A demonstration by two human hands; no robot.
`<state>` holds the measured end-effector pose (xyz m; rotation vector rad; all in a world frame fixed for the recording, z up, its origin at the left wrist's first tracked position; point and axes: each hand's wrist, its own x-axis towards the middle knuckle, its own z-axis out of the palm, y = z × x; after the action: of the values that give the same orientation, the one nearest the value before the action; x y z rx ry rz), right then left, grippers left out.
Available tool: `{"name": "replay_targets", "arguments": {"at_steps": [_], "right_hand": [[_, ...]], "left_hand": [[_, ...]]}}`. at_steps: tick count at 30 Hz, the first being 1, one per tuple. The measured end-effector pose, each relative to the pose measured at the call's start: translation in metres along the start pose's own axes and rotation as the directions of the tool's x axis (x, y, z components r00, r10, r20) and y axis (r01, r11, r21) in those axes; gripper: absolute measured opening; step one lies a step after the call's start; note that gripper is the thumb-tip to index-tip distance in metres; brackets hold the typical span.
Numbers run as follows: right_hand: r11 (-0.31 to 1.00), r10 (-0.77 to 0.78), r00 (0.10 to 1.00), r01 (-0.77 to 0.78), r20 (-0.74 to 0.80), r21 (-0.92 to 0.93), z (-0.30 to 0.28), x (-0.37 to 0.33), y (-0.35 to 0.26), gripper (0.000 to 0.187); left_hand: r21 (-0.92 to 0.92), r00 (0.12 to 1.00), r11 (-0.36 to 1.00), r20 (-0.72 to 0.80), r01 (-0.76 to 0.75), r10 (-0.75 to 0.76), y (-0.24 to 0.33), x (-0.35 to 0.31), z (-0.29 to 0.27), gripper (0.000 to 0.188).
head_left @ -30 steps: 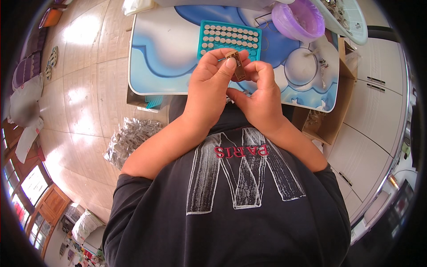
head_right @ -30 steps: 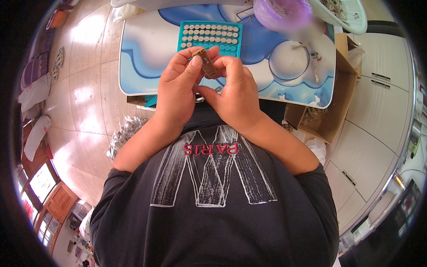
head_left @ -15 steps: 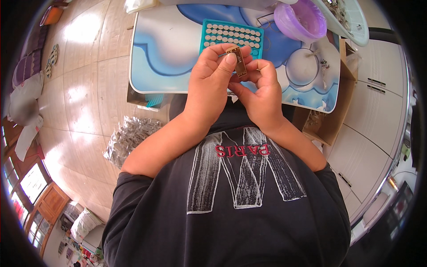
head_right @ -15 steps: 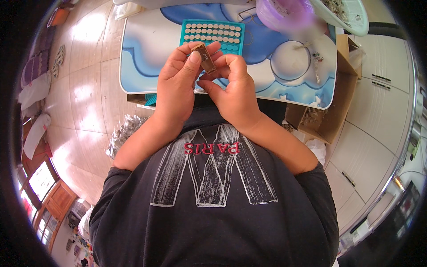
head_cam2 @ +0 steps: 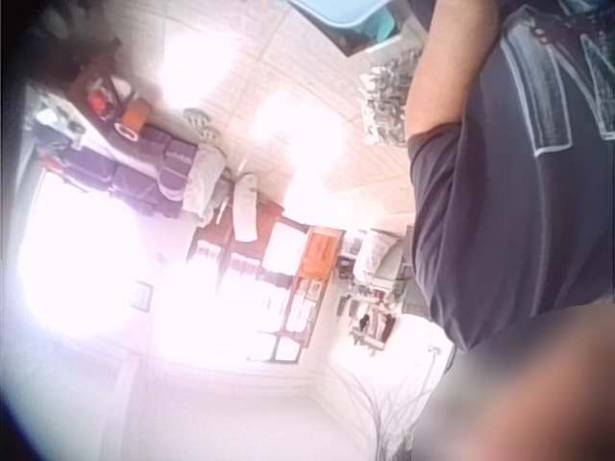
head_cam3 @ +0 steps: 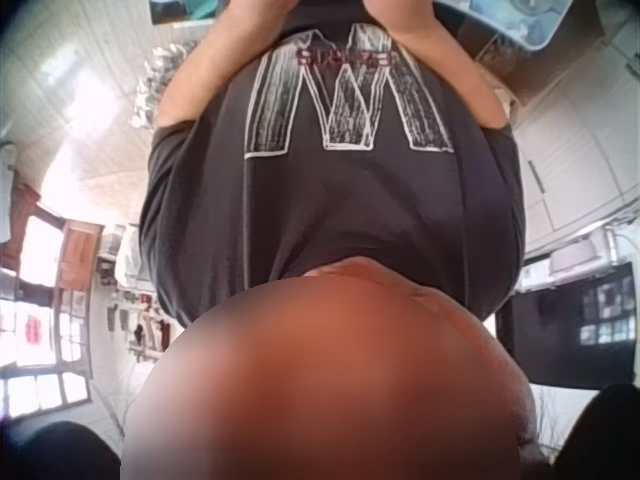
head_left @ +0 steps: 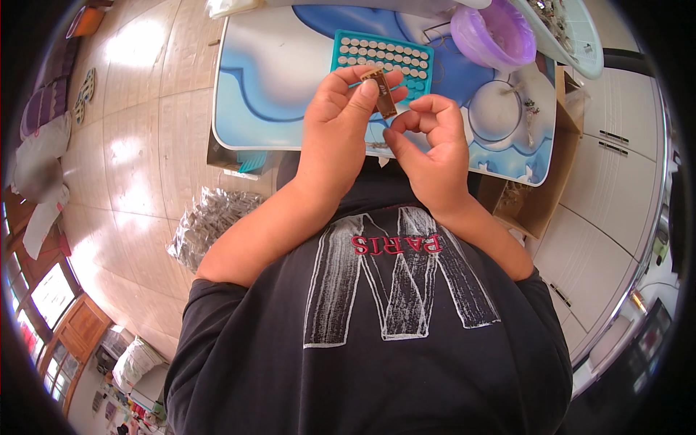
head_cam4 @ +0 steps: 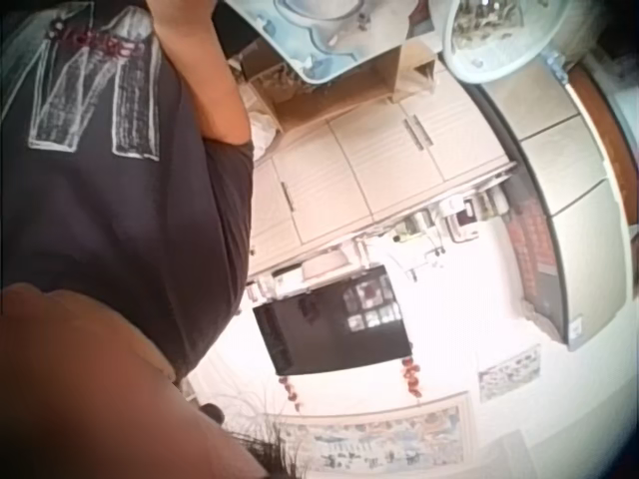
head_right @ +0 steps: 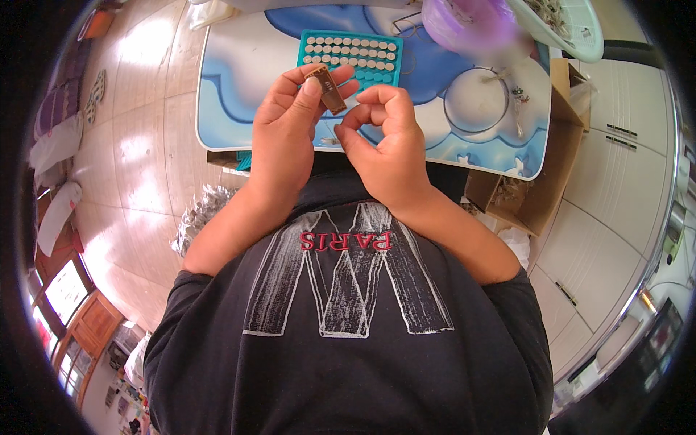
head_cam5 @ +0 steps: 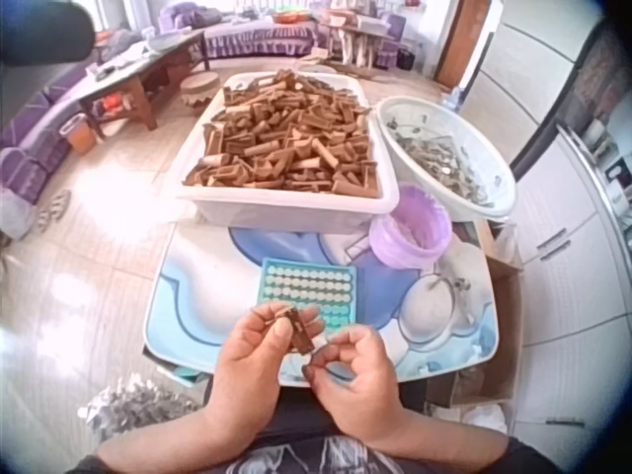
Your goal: The recorder is assembling small keychain components by hand, attaching metal clips and rings to small brown tags.
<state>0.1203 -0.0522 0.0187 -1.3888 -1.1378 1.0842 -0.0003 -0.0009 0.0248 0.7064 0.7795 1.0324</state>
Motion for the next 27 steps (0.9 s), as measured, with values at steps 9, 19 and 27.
{"name": "replay_targets", "arguments": {"at_steps": [9,19,27], "right_hand": [[0.993,0.029,0.999,-0.025,-0.037,0.113,0.012,0.004,0.007,0.040],[0.987,-0.034,0.999,0.039,-0.039,0.156,-0.002,0.001,-0.004,0.032],[0.629,-0.597,0.785,0.586,0.167,-0.511,-0.009,0.013,-0.001,0.023]], "left_hand": [[0.078,0.996,0.995,0.061,-0.065,0.060,-0.002,-0.004,0.008,0.025],[-0.014,0.999,0.999,-0.016,-0.041,0.040,0.004,0.002,-0.006,0.021],[-0.023,0.998,0.998,0.002,0.060,-0.060,0.006,0.000,-0.007,0.025]]}}
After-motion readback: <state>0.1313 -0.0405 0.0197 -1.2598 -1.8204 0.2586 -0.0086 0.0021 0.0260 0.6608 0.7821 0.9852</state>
